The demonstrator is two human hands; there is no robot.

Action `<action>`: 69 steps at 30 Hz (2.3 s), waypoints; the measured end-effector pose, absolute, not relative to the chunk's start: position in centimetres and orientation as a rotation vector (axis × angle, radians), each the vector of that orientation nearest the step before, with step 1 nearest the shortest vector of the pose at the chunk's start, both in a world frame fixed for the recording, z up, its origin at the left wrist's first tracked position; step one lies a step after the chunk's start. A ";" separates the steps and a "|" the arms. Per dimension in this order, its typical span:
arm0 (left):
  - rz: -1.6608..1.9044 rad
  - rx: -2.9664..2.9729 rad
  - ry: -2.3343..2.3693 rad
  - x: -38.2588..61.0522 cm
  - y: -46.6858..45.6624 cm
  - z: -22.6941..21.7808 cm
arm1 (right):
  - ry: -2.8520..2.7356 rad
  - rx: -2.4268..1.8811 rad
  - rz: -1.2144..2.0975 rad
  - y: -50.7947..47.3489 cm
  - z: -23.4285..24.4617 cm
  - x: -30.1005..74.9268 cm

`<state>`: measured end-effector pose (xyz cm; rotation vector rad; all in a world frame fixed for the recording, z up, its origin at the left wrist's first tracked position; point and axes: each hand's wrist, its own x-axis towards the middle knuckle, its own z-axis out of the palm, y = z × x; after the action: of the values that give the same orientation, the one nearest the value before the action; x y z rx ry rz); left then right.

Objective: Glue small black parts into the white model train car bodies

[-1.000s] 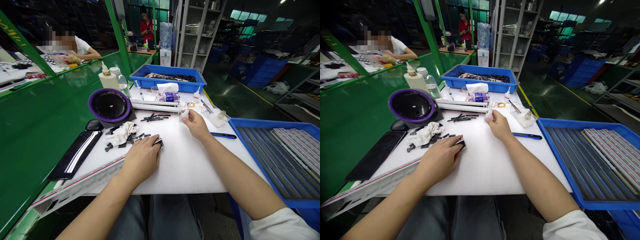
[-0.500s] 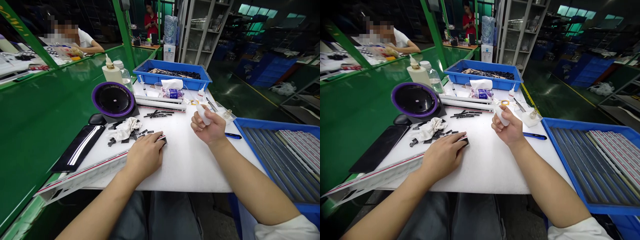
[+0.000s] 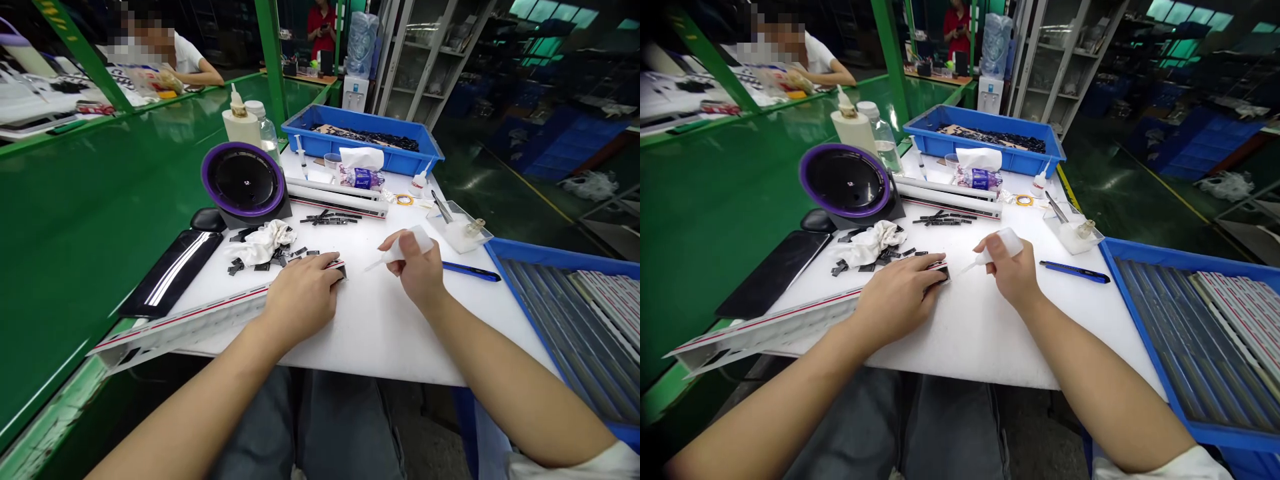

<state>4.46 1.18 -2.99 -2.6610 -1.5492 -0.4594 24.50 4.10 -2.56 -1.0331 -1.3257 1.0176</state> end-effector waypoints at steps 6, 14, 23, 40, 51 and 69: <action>-0.432 -2.627 -1.529 4.7 1.1 -3.4 | -1.401 -1.059 0.799 3.2 -3.9 24.0; -0.443 -2.623 -1.529 4.7 1.0 -3.5 | -1.489 -1.126 0.735 3.2 -3.9 23.8; -0.409 -2.600 -1.512 4.8 0.8 -3.7 | -1.513 -1.132 0.710 3.3 -4.1 23.6; -0.401 -2.590 -1.510 4.9 0.8 -3.7 | -1.507 -1.114 0.752 3.5 -3.9 23.5; -0.432 -2.592 -1.502 4.9 0.8 -3.8 | -1.497 -1.158 0.756 3.6 -3.8 23.6; -0.438 -2.595 -1.501 5.0 0.9 -3.8 | -1.520 -1.152 0.722 3.8 -3.7 23.9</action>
<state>4.95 0.90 -3.82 -2.5948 -1.5012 -0.4377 23.92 3.78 -3.75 -1.1518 -1.5200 0.7216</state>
